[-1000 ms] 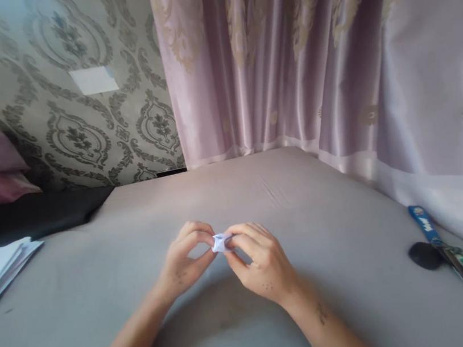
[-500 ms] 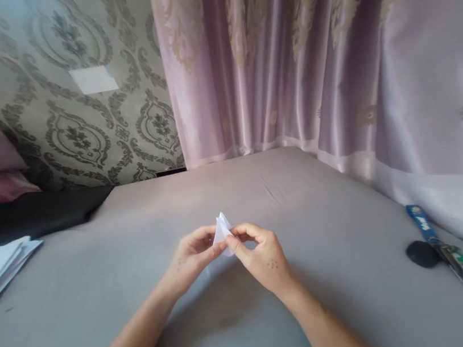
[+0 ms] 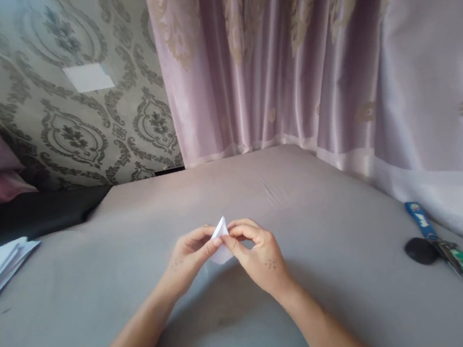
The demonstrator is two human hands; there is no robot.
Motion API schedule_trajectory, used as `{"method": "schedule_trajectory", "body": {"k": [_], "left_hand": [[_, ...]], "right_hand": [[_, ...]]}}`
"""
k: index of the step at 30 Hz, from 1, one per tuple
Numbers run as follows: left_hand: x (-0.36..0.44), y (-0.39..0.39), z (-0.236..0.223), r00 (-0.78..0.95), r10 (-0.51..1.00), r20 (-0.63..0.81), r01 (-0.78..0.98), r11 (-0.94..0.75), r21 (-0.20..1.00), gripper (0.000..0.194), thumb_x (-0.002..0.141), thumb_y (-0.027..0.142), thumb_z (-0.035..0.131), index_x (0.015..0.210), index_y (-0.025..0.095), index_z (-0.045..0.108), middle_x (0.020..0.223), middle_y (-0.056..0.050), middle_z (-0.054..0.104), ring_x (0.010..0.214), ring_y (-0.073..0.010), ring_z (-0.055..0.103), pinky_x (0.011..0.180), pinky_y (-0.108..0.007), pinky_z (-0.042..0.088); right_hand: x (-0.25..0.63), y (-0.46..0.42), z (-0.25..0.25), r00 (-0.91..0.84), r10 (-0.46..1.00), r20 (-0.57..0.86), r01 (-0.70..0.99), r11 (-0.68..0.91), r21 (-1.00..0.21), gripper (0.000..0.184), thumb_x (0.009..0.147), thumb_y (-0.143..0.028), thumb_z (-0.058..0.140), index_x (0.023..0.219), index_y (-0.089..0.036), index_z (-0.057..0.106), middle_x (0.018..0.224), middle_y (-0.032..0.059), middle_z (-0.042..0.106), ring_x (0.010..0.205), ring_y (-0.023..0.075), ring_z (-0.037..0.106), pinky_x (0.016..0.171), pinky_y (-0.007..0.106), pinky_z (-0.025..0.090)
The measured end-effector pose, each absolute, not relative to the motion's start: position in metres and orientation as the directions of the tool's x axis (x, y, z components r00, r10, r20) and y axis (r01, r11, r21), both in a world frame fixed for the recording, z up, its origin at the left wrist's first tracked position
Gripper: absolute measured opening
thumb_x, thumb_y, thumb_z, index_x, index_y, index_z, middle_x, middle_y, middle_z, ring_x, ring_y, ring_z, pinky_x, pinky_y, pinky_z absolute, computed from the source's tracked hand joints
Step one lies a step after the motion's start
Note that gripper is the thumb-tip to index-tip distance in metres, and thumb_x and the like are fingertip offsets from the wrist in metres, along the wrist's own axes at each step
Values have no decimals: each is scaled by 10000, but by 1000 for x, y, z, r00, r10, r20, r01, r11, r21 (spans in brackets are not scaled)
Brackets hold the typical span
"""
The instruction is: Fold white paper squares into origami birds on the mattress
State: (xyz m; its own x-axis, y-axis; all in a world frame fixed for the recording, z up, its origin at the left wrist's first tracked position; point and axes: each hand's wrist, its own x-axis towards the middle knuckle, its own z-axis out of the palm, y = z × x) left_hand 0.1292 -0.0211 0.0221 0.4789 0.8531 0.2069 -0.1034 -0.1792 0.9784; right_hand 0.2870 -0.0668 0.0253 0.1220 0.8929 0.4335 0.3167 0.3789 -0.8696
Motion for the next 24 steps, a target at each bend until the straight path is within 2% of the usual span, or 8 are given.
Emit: {"method": "schedule_trajectory", "body": {"k": [6,15,20,24], "left_hand": [[131,-23,25,418,879,230,-91,-212,973,220,841,370,656,866,170,746,773,-29,642,721,-138,559,667,-254,446],[131,-25,20,371,887,277,-107,-256,961,181,835,345,671,812,187,755,803,-33,649,766,-143,565,706,-267,451],[135,-29,23,346,904,249,-140,-213,967,184,826,336,681,762,177,746,766,-21,623,734,-123,544,675,-237,430],[135,-30,26,380,913,152,-155,-99,983,206,827,355,677,782,164,740,729,-15,611,679,-106,518,623,-216,408]], "right_hand": [[286,-69,29,98,899,426,339,372,-864,158,858,-314,611,785,-208,703,959,55,676,910,171,658,821,296,535],[286,-70,28,137,885,444,335,381,-862,137,842,-308,636,780,-218,717,926,43,675,873,163,651,792,285,530],[286,-69,27,137,908,397,288,347,-893,157,843,-321,633,759,-208,702,919,40,669,850,157,643,765,273,521],[286,-70,27,123,910,397,308,345,-887,153,850,-318,628,765,-209,694,901,29,661,856,147,633,777,260,499]]}}
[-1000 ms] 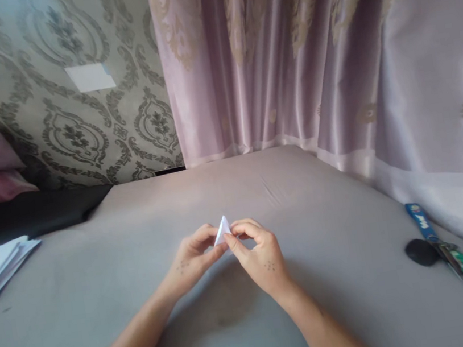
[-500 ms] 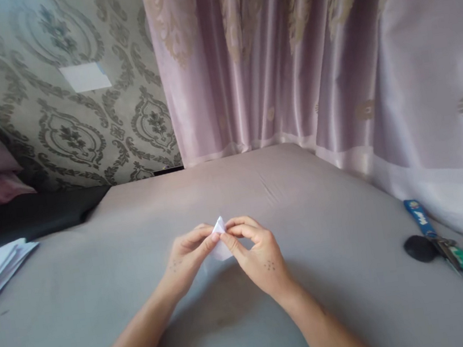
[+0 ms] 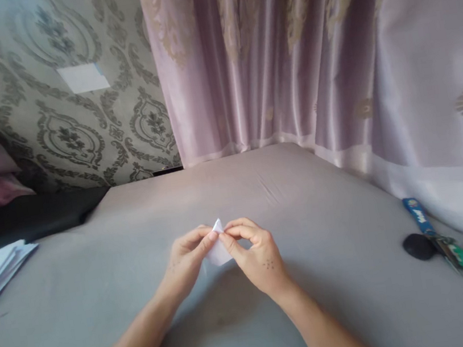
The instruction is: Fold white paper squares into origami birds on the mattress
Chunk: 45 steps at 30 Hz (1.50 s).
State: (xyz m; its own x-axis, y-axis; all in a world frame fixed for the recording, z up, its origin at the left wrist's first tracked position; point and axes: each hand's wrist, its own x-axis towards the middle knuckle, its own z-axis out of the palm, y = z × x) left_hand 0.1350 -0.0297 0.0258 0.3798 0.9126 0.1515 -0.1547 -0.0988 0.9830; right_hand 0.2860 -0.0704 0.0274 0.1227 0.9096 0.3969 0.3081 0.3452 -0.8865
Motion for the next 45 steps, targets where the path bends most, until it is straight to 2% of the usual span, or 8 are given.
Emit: {"method": "schedule_trajectory", "body": {"k": [6,13,21,29,33,37,40,45], "left_hand": [[134,-27,25,354,931,90,-169,-30,985,190,768,347,737,751,158,746,678,-4,609,634,-87,495,581,-195,381],[137,-24,21,245,968,42,-284,30,958,232,755,389,740,758,158,722,670,6,603,593,-75,505,548,-187,397],[134,-23,26,244,962,126,-206,-76,976,200,736,331,756,672,149,704,638,8,596,599,-81,512,573,-197,400],[136,-23,15,209,977,47,-372,35,928,316,748,327,748,559,139,579,565,30,527,525,-56,440,493,-179,340],[137,-22,14,209,977,45,-393,42,919,301,738,346,757,599,136,592,587,26,551,525,-50,455,491,-168,345],[137,-25,17,226,974,34,-370,53,927,307,717,391,765,643,144,599,582,28,557,488,-57,472,459,-175,356],[137,-25,18,225,974,1,-296,67,953,344,704,441,764,652,146,596,566,22,565,466,-76,491,449,-194,371],[130,-13,13,288,955,-77,-266,157,951,496,763,598,643,633,119,627,569,-12,584,503,-88,518,483,-201,380]], "right_hand": [[283,-71,26,87,924,373,324,328,-888,136,843,-308,617,800,-206,695,926,36,665,882,156,630,813,274,488],[277,-68,23,32,998,55,172,49,-984,232,831,-392,604,776,-189,702,760,15,677,735,153,616,701,268,464],[282,-67,21,34,983,182,267,166,-949,199,798,-359,648,712,-200,730,855,25,666,828,155,608,784,274,423],[275,-66,18,88,984,-156,3,-157,-988,311,661,-470,767,626,-176,670,766,22,652,740,144,569,737,287,399],[276,-66,17,97,980,-173,-118,-162,-980,332,610,-434,818,638,-187,597,641,-25,609,658,118,543,672,265,396],[280,-65,22,-70,982,-176,-115,-184,-976,317,657,-440,789,804,-176,691,734,0,664,683,110,566,697,260,431],[282,-65,22,-146,964,-222,-23,-228,-974,348,693,-493,745,753,-151,725,673,14,658,641,104,560,683,263,446],[288,-62,16,-24,967,-252,-79,-253,-964,358,650,-484,785,768,-149,736,690,22,676,603,90,559,632,244,451]]}}
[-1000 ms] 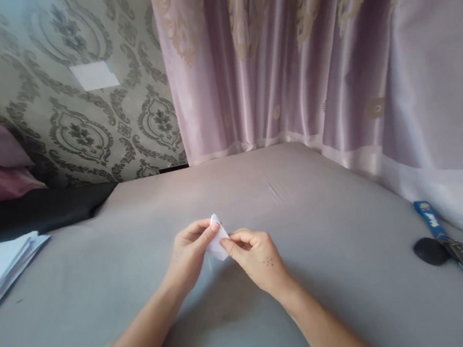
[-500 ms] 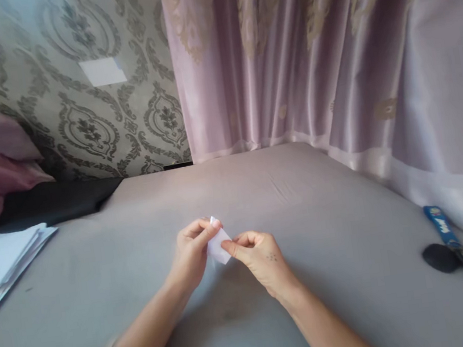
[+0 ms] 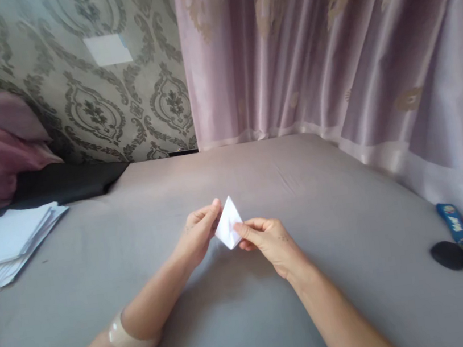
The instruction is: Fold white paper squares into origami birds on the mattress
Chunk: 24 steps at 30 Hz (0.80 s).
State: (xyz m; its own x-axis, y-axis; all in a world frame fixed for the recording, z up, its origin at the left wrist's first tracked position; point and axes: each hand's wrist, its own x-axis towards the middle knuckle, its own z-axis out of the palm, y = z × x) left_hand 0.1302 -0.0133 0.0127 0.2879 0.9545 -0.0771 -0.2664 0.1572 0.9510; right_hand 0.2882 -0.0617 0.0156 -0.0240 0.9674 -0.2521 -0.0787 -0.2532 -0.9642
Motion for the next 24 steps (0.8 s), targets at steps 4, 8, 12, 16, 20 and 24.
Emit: {"method": "schedule_trajectory", "body": {"k": [4,8,12,16,20,24], "left_hand": [[123,-5,10,494,847,-198,-253,357,899,694,781,751,461,788,94,688,666,-79,653,584,-143,611,522,-233,427],[123,-9,13,546,823,-153,-176,292,940,422,680,509,767,755,104,679,647,-37,636,569,-100,572,560,-220,427],[125,-14,14,532,830,-166,-147,284,947,307,647,373,815,724,105,685,626,-18,625,527,-78,546,563,-222,425],[126,-13,12,499,847,-183,-154,294,943,284,651,348,804,641,117,639,588,-7,614,496,-75,545,542,-216,413],[125,-13,12,506,844,-180,-173,304,937,297,650,331,802,596,126,594,577,-8,619,489,-76,549,547,-216,424],[122,-11,15,569,798,-198,-161,344,925,287,681,351,781,616,122,620,574,-23,628,484,-88,565,541,-220,438]], "right_hand": [[293,-57,14,82,956,-282,-230,-257,-939,342,588,-452,833,700,-153,709,664,9,654,575,77,542,591,222,452],[293,-56,14,75,955,-286,-273,-256,-927,356,563,-444,848,708,-149,711,647,10,648,567,79,542,567,219,454],[292,-57,13,41,959,-281,-270,-260,-927,342,603,-446,828,728,-147,721,673,12,655,587,75,550,597,220,460],[292,-58,13,8,963,-270,-227,-261,-938,361,661,-486,781,761,-144,725,714,27,670,625,88,572,645,238,463],[292,-58,12,-3,972,-235,-184,-232,-955,355,651,-475,788,768,-146,726,724,24,669,621,83,553,641,239,449],[294,-57,11,-25,970,-242,-203,-242,-949,331,625,-463,805,714,-156,718,652,-7,626,565,66,508,600,226,434]]}}
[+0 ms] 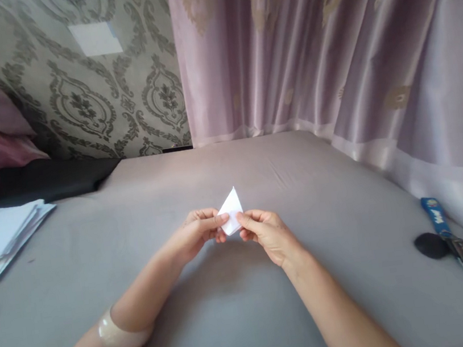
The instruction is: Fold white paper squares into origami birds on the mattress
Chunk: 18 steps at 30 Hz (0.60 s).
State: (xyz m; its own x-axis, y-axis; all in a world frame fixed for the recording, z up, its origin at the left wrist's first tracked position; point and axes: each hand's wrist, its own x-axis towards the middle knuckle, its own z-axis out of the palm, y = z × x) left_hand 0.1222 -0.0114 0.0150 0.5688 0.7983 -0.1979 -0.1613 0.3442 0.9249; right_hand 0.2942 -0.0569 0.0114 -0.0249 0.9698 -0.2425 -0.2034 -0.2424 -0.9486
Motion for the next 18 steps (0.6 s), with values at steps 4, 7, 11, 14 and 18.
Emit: {"method": "schedule_trajectory", "body": {"k": [4,7,11,14,18], "left_hand": [[121,-10,14,552,806,-214,-143,344,928,286,700,350,770,607,121,626,556,-22,618,481,-81,564,519,-204,432],[122,-10,11,553,803,-223,-116,340,933,262,704,356,773,685,115,673,595,-28,635,499,-83,573,483,-192,424],[123,-10,10,561,794,-234,-106,349,931,269,696,360,772,707,107,681,589,-29,637,465,-75,554,438,-185,406],[123,-10,14,522,806,-277,-98,379,920,256,689,341,758,636,116,649,501,-14,598,397,-62,502,386,-177,343],[121,-9,17,495,810,-315,-121,423,898,205,680,289,733,583,143,626,457,-1,564,372,-60,452,361,-187,286]], "right_hand": [[297,-57,11,-57,972,-227,-199,-234,-952,322,653,-471,783,728,-163,724,656,-10,621,581,68,517,621,227,440],[296,-57,11,-46,978,-202,-141,-206,-968,334,673,-486,761,749,-162,726,688,5,643,594,76,522,626,238,443],[293,-58,12,-36,985,-169,-59,-171,-984,378,749,-516,683,830,-149,725,753,41,671,633,101,556,653,263,472],[290,-60,15,152,988,20,137,-1,-991,355,828,-482,603,937,-159,706,838,69,683,722,146,612,705,306,503],[287,-66,20,38,847,530,545,427,-721,199,866,-265,569,1023,-224,684,1011,67,650,933,182,609,855,344,489]]}}
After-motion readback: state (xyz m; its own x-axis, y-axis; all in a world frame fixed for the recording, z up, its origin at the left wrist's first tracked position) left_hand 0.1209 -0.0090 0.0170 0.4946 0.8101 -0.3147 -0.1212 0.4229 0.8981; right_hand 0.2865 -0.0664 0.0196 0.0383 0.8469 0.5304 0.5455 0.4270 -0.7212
